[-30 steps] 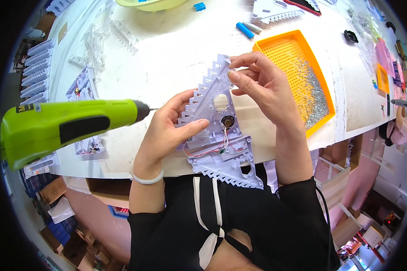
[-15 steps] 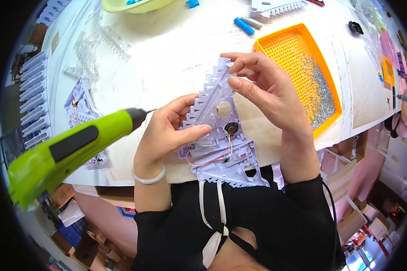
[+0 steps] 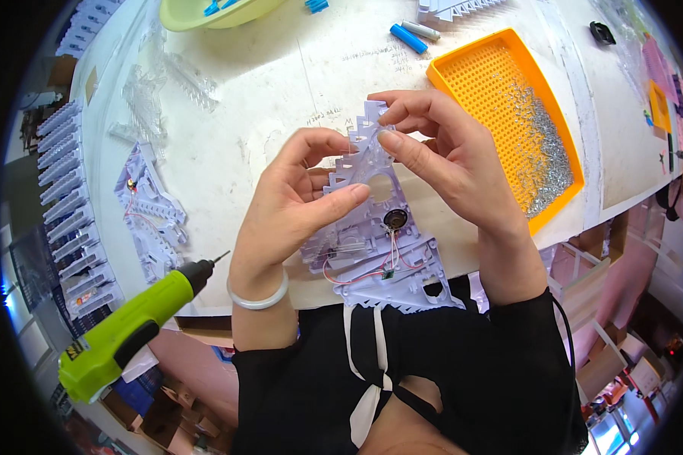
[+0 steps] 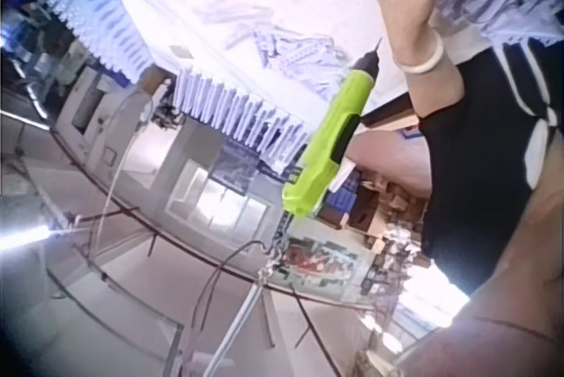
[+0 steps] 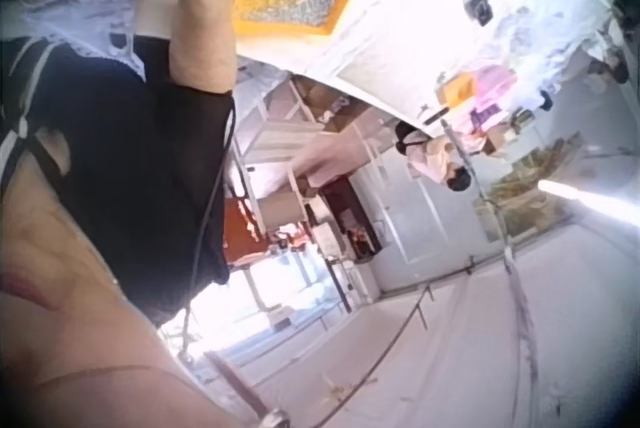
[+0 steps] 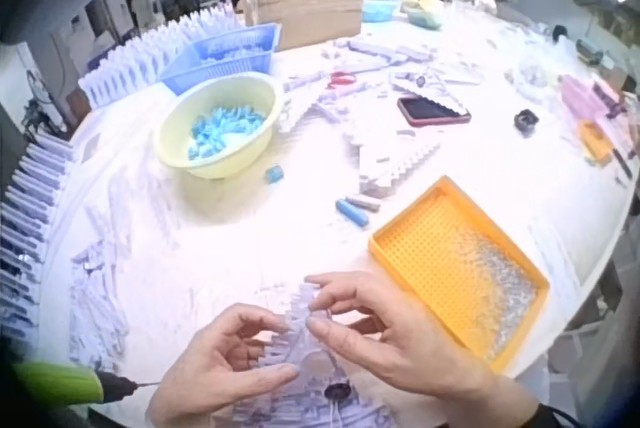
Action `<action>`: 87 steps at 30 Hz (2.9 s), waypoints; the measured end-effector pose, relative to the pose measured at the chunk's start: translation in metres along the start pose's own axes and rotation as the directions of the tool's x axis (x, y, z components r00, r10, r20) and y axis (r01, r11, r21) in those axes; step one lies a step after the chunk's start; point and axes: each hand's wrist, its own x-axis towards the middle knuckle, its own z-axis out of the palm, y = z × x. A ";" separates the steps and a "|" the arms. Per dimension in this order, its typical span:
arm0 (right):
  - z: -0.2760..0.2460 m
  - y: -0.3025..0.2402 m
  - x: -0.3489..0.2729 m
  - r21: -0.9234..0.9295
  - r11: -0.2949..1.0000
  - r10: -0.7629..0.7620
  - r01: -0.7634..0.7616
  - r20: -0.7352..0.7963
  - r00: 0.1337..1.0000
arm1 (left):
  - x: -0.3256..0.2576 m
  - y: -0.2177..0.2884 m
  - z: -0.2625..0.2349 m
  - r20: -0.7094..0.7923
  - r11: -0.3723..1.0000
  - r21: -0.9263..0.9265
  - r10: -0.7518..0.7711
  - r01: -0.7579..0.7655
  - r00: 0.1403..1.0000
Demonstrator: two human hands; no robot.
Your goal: The person assembles a toy gun by joining plastic toy parts and internal electrical parts, including a speaker unit and wires, with screws. An electric screwdriver is used to secure the components.
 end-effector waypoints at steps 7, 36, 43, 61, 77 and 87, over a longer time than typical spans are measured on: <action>0.003 0.010 0.001 -0.037 0.998 -0.060 0.056 -0.107 0.992 | 0.007 0.010 0.005 -0.060 0.975 0.047 -0.216 0.219 0.975; 0.008 0.012 0.003 -0.064 0.998 0.005 -0.005 -0.005 1.000 | 0.008 0.001 -0.001 -0.095 0.987 -0.106 -0.132 0.122 0.987; 0.007 0.017 0.001 -0.154 0.988 0.033 -0.030 0.019 0.999 | 0.012 -0.006 -0.008 -0.063 0.986 -0.113 -0.131 0.123 0.989; -0.002 0.016 0.004 -0.168 0.986 0.022 -0.004 0.103 0.994 | 0.015 -0.017 -0.018 0.094 0.977 0.021 -0.213 0.212 0.972; -0.003 0.024 0.005 -0.204 0.978 -0.005 0.043 0.184 0.983 | 0.018 -0.023 -0.023 0.112 0.994 0.017 -0.108 0.107 0.988; -0.005 0.018 0.009 -0.403 0.904 -0.071 0.143 0.188 0.980 | 0.019 -0.017 -0.026 0.086 0.960 0.022 -0.281 0.280 0.956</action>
